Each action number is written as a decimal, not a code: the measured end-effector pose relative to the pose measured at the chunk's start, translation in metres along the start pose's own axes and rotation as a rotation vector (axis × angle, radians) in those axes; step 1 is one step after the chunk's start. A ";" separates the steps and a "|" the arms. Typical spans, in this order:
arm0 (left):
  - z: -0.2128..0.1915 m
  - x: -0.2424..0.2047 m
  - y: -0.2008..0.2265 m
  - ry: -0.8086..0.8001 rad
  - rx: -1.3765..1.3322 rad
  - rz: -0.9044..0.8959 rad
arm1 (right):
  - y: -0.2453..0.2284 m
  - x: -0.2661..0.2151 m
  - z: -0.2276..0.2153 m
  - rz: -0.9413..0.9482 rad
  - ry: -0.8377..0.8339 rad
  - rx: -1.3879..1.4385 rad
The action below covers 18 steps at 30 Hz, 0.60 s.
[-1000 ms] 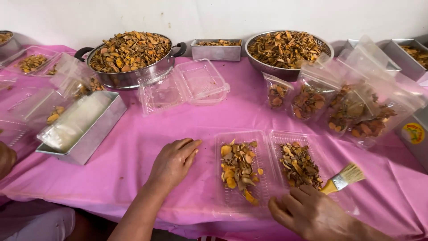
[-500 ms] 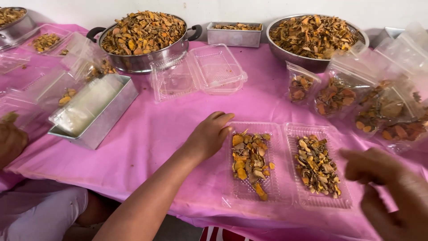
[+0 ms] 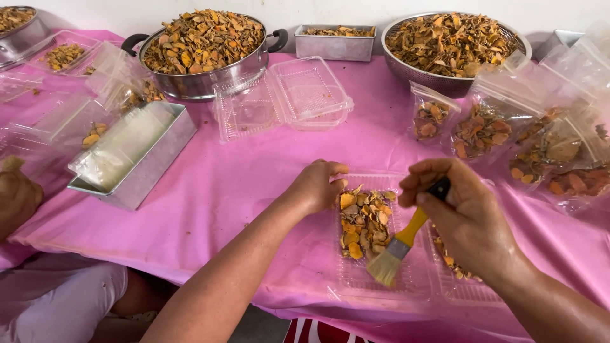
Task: Manually sorting and packaging dried tea or turmeric pieces into plastic containers using hands and a brush.
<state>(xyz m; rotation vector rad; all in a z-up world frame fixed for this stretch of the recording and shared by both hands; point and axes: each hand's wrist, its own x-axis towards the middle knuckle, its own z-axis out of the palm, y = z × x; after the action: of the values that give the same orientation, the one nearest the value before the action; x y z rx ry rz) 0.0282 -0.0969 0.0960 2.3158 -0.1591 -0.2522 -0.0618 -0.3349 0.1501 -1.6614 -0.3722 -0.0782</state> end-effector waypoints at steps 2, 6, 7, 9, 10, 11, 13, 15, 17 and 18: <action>0.004 0.006 -0.005 -0.001 -0.029 -0.002 | 0.003 0.009 -0.001 -0.022 0.035 -0.151; 0.010 0.013 -0.008 0.037 -0.029 -0.008 | 0.005 0.013 -0.008 -0.226 0.052 0.030; 0.010 0.013 -0.007 0.036 -0.024 -0.019 | 0.004 0.011 -0.009 -0.279 0.023 0.087; 0.008 0.009 -0.002 0.033 -0.058 -0.022 | -0.007 0.008 -0.017 -0.350 -0.066 0.078; 0.007 0.007 0.000 0.030 -0.093 -0.026 | -0.012 0.005 -0.020 -0.419 -0.156 0.070; 0.008 0.006 -0.001 0.028 -0.095 -0.026 | -0.009 0.005 -0.024 -0.417 -0.155 0.067; 0.009 0.006 -0.001 0.059 -0.137 -0.039 | -0.003 0.003 -0.032 -0.335 -0.267 0.049; 0.007 0.002 0.001 0.047 -0.133 -0.029 | 0.010 -0.005 -0.035 -0.221 -0.245 0.027; 0.007 0.003 -0.004 0.043 -0.135 -0.022 | 0.015 -0.010 -0.043 -0.107 -0.232 0.004; 0.008 0.006 -0.010 0.042 -0.140 0.032 | 0.015 -0.013 -0.050 -0.032 -0.197 -0.211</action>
<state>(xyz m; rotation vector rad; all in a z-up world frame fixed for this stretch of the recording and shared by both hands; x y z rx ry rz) 0.0323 -0.0971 0.0828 2.1761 -0.1523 -0.1920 -0.0617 -0.3872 0.1391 -1.8784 -0.5554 0.0232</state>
